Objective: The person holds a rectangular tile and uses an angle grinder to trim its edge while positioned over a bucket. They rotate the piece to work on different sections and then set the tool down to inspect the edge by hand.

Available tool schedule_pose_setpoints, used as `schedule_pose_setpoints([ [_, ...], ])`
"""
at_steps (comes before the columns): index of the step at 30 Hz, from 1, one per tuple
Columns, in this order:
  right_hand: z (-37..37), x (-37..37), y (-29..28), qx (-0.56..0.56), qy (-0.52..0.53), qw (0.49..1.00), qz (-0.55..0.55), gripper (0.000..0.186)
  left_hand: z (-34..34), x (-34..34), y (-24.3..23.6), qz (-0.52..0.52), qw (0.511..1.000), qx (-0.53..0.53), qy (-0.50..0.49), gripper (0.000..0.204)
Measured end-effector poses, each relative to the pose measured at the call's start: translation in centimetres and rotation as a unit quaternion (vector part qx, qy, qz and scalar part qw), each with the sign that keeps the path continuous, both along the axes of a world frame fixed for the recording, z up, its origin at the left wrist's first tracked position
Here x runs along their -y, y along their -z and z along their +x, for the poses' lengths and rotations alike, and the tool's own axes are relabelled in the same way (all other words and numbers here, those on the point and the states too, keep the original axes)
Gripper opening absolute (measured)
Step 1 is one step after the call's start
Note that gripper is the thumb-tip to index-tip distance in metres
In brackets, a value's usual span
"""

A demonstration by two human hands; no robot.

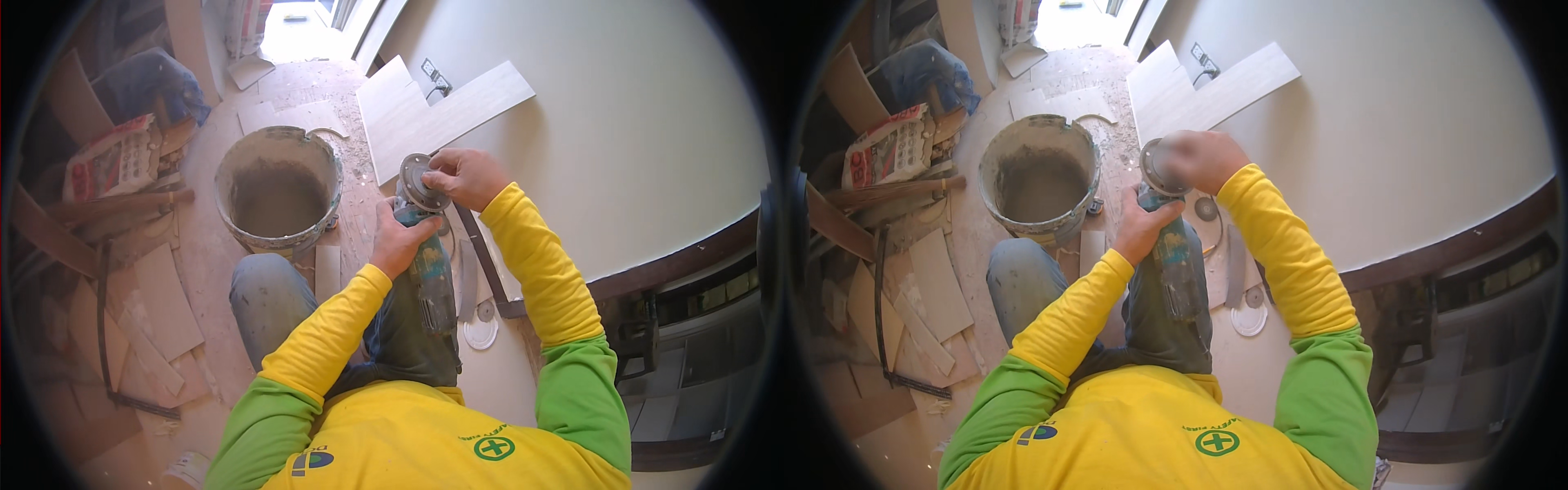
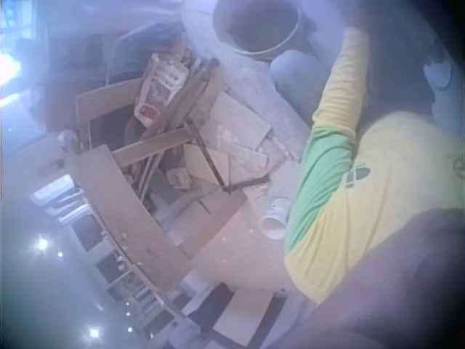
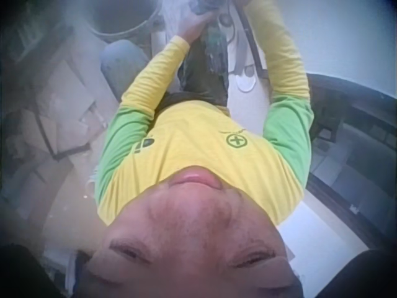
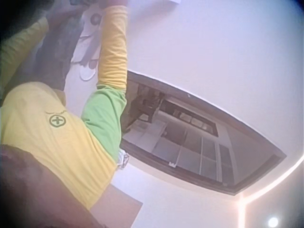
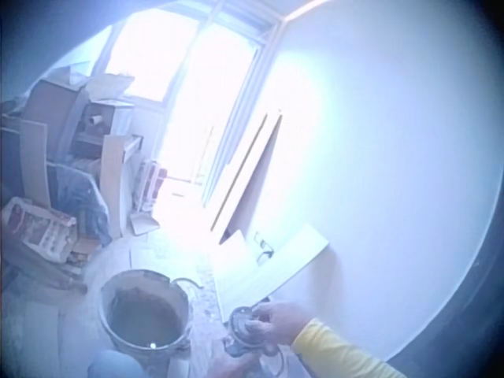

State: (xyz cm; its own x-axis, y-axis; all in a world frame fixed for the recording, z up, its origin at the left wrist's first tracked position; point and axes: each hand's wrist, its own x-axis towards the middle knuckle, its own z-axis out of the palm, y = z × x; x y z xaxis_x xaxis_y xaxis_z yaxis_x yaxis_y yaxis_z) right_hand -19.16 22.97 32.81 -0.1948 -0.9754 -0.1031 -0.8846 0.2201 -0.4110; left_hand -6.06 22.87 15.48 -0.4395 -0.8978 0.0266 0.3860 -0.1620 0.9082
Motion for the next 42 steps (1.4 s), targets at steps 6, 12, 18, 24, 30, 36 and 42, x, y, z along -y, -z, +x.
schedule_pose_setpoints([
  [6, -0.4, 0.3, 0.8, 0.012, -0.088, 0.986, -0.142, 0.034, -0.3, 0.1, 0.1, -0.001, 1.0, 0.011, 0.009, 0.087],
  [12, 0.0, 0.5, 0.1, -0.055, -0.092, 0.994, -0.034, 0.028, 0.1, 0.1, -0.5, 0.009, 1.0, 0.012, 0.012, 0.087],
  [18, -4.9, 0.5, 1.5, 0.32, -0.023, 0.93, -0.18, 0.033, 0.5, -0.4, -1.9, 0.024, 1.0, -0.013, 0.014, 0.083],
  [24, -4.1, -1.6, 5.7, 0.563, 0.126, 0.813, 0.075, 0.038, 0.5, -0.5, -1.5, 0.039, 0.999, -0.012, 0.011, 0.08],
  [30, -5.6, -2.2, 6.1, 0.698, 0.098, 0.7, -0.112, 0.026, 0.5, -0.4, -2.2, 0.055, 0.998, 0.01, 0.018, 0.074],
  [36, -13.8, -1.5, 21.2, 0.6, 0.325, 0.718, -0.133, 0.025, 1.5, 1.0, -1.5, 0.163, 0.975, -0.152, -0.013, 0.054],
  [42, -15.4, -5.5, 42.8, 0.371, 0.406, 0.827, 0.116, 0.031, -1.1, 7.2, -1.5, 0.134, 0.958, -0.222, -0.124, 0.039],
])
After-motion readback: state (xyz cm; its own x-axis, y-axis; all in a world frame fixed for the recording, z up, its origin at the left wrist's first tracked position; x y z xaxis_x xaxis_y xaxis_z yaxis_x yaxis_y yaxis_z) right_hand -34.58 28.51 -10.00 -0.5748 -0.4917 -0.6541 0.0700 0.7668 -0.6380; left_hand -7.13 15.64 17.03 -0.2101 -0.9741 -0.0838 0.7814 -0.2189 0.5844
